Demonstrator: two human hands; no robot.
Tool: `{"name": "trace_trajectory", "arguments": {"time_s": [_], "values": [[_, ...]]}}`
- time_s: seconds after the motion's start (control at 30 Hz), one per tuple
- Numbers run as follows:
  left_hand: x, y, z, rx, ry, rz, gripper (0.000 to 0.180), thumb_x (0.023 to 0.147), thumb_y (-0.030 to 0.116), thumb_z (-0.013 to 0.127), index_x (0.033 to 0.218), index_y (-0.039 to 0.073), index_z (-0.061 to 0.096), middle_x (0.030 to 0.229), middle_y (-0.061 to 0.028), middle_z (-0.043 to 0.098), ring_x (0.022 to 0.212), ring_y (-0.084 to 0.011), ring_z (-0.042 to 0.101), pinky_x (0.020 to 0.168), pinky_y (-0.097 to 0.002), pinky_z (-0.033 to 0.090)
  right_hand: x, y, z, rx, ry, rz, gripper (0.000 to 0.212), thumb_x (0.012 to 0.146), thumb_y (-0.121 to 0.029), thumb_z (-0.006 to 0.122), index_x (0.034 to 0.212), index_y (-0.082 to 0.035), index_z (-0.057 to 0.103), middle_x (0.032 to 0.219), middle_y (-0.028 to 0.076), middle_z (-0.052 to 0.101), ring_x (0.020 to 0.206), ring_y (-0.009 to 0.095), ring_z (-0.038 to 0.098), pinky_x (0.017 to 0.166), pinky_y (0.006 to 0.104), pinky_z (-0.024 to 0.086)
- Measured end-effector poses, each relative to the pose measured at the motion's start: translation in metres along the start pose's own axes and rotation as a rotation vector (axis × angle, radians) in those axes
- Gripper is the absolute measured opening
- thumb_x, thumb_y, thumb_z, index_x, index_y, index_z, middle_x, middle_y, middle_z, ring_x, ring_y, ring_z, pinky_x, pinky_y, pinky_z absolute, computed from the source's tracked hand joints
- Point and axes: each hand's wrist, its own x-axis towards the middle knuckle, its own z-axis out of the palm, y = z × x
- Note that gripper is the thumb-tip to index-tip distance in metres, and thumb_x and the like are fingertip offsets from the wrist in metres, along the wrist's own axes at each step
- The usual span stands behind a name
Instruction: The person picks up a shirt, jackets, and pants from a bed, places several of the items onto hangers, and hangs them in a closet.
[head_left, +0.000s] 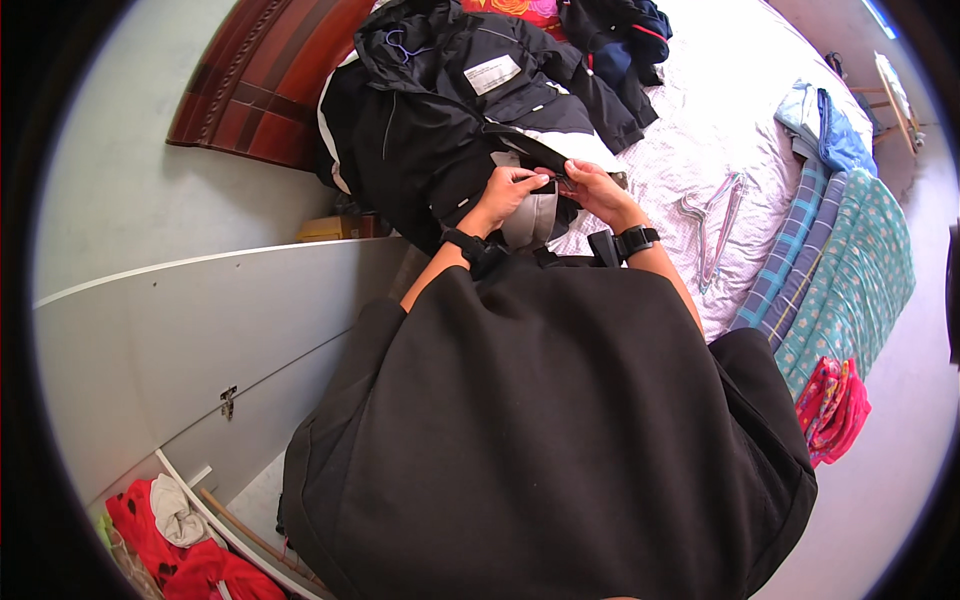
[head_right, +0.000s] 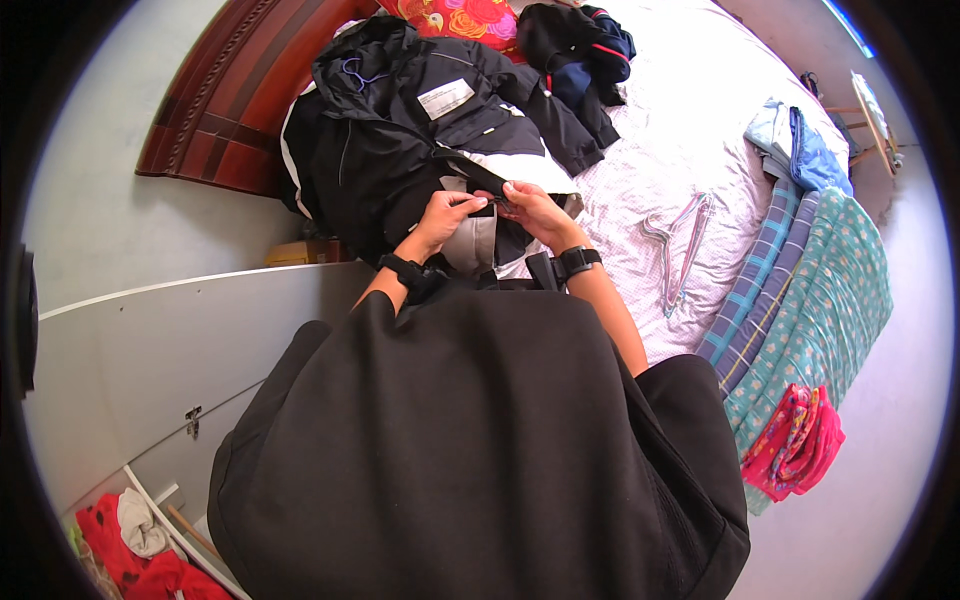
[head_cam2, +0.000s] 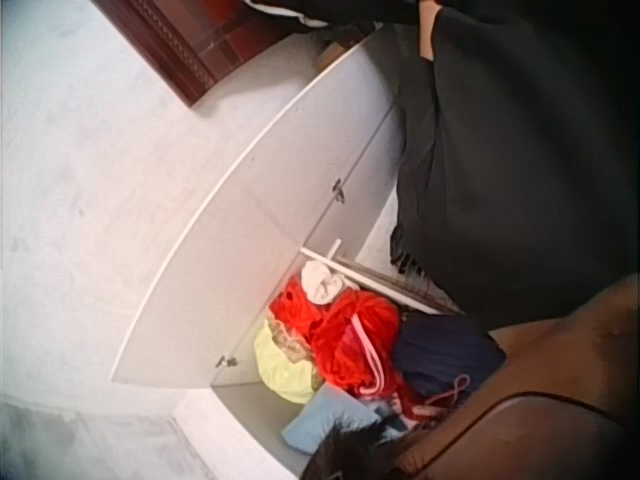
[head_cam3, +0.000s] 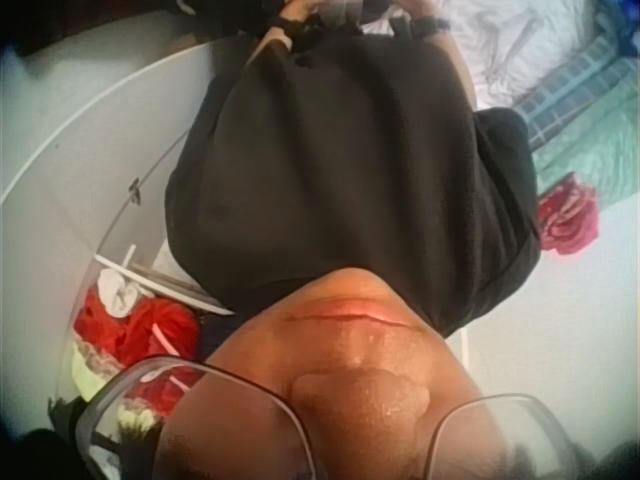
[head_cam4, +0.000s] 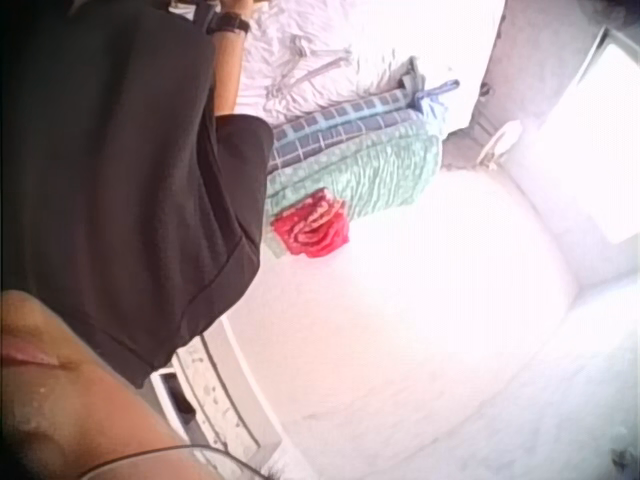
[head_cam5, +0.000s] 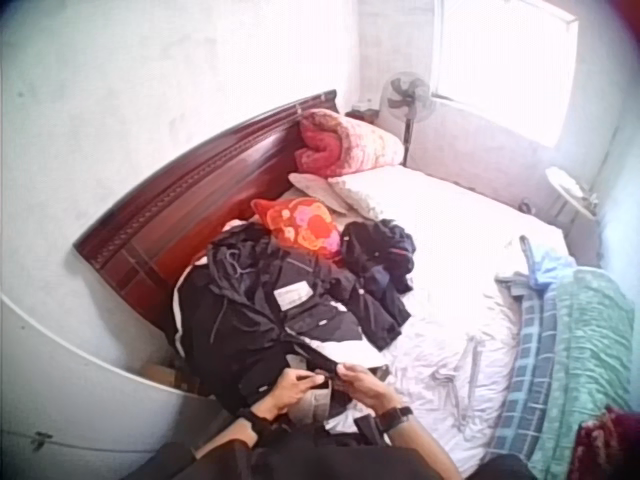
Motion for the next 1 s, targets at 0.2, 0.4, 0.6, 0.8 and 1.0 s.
{"name": "trace_trajectory", "arguments": {"time_s": [0.2, 0.4, 0.6, 0.8, 1.0], "values": [[-0.003, 0.003, -0.002, -0.045, -0.004, 0.018, 0.024, 0.087, 0.016, 0.071, 0.1, -0.004, 0.072, 0.091, -0.0038, 0.071, 0.082, -0.0069, 0.061, 0.076, -0.0214, 0.047, -0.006, -0.009, 0.017, 0.01, 0.046, 0.009, 0.027, 0.102, -0.024, 0.048, 0.117, -0.003, 0.056, 0.116, 0.006, 0.065, 0.096, 0.01, 0.061, 0.086, 0.0251, 0.047], [-0.003, 0.001, -0.003, -0.067, -0.031, 0.003, 0.026, 0.088, 0.016, 0.07, 0.102, -0.005, 0.071, 0.095, -0.0055, 0.07, 0.086, -0.0091, 0.063, 0.084, -0.0231, 0.047, -0.005, -0.006, 0.017, -0.019, 0.022, 0.03, 0.025, 0.102, -0.024, 0.047, 0.114, -0.005, 0.057, 0.118, 0.005, 0.064, 0.097, 0.009, 0.06, 0.088, 0.0262, 0.046], [-0.001, -0.001, 0.001, -0.055, -0.037, 0.014, 0.025, 0.089, 0.016, 0.069, 0.103, -0.005, 0.071, 0.099, -0.005, 0.069, 0.091, -0.0088, 0.062, 0.084, -0.0231, 0.047, 0.006, 0.003, -0.007, -0.086, -0.058, 0.019, 0.017, 0.101, -0.027, 0.05, 0.1, -0.012, 0.059, 0.095, -0.005, 0.062, 0.085, 0.004, 0.053, 0.079, 0.023, 0.042], [-0.002, 0.0, 0.006, -0.03, -0.129, -0.033, 0.024, 0.09, 0.019, 0.068, 0.1, -0.003, 0.071, 0.096, -0.001, 0.068, 0.088, -0.0065, 0.059, 0.081, -0.0221, 0.045, -0.003, -0.011, 0.02, -0.265, -0.002, -0.01, 0.02, 0.1, -0.024, 0.051, 0.104, -0.008, 0.063, 0.097, -0.003, 0.066, 0.087, 0.004, 0.057, 0.078, 0.0209, 0.042], [-0.004, 0.004, 0.013, 0.259, 0.006, 0.054, 0.031, 0.083, 0.027, 0.076, 0.098, 0.0, 0.072, 0.089, -0.0052, 0.071, 0.083, -0.0089, 0.062, 0.078, -0.0247, 0.048, -0.003, -0.01, 0.028, -0.278, 0.205, 0.113, 0.018, 0.101, -0.028, 0.05, 0.104, -0.013, 0.06, 0.097, -0.005, 0.062, 0.077, 0.004, 0.053, 0.074, 0.0236, 0.042]]}}
